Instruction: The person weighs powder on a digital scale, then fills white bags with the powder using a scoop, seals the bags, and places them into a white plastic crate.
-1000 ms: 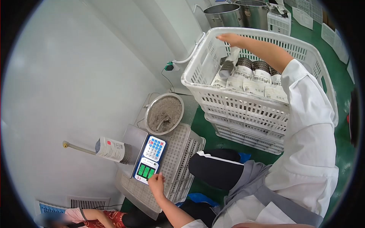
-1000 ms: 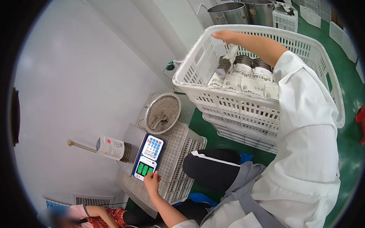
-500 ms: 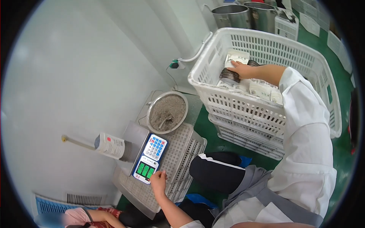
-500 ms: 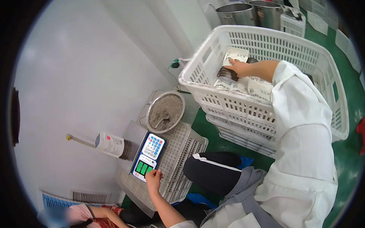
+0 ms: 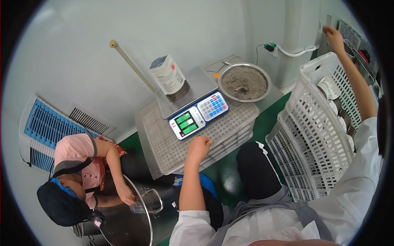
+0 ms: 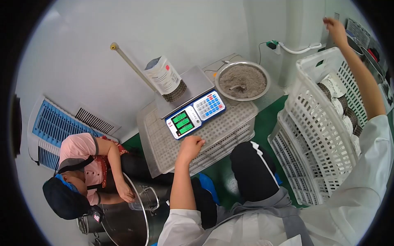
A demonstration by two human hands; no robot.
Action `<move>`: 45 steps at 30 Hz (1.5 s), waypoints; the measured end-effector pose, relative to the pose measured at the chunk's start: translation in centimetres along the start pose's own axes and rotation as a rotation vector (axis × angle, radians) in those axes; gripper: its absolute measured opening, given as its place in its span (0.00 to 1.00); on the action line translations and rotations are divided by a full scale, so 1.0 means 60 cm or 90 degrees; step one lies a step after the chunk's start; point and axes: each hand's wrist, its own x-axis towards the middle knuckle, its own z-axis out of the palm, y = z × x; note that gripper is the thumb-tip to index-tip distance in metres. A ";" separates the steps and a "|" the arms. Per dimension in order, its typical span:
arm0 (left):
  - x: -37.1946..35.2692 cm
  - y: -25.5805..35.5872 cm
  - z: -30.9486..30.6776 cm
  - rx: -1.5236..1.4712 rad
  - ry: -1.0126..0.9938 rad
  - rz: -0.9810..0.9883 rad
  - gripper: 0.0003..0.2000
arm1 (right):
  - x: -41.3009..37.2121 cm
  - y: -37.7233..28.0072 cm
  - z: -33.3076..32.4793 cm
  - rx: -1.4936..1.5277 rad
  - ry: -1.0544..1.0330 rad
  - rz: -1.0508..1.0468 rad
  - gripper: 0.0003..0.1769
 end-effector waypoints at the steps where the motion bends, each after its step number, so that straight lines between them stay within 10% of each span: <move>1: 0.001 -0.002 -0.001 -0.001 0.000 -0.007 0.12 | 0.019 -0.084 -0.003 0.064 0.004 -0.021 0.17; 5: 0.001 -0.009 -0.003 0.015 -0.039 0.021 0.13 | 0.045 -0.298 0.102 0.192 -0.116 -0.270 0.17; 7: 0.000 -0.013 -0.010 -0.033 -0.061 0.032 0.13 | -0.030 -0.458 0.151 0.188 -0.392 -0.276 0.17; 11: -0.008 -0.025 -0.023 -0.041 -0.041 0.017 0.13 | -0.185 -0.619 0.232 -0.157 -0.705 -0.378 0.24; 17: -0.022 -0.042 -0.029 -0.053 -0.028 0.008 0.13 | -0.222 -0.653 0.352 -0.247 -0.697 -0.480 0.30; 23: -0.009 -0.045 -0.031 -0.061 -0.012 0.025 0.13 | -0.163 -0.804 0.426 0.181 -0.199 -0.505 0.22; 32: -0.003 -0.049 -0.054 -0.126 0.115 -0.051 0.10 | -0.168 -0.907 0.504 0.138 -0.350 -0.557 0.16; 40: -0.011 -0.070 -0.113 -0.359 0.798 0.028 0.13 | -0.248 -0.918 0.345 0.294 -0.344 -0.782 0.09; 45: -0.045 -0.088 -0.117 -0.706 0.572 0.049 0.13 | -0.365 -0.918 0.296 0.414 -0.370 -0.821 0.16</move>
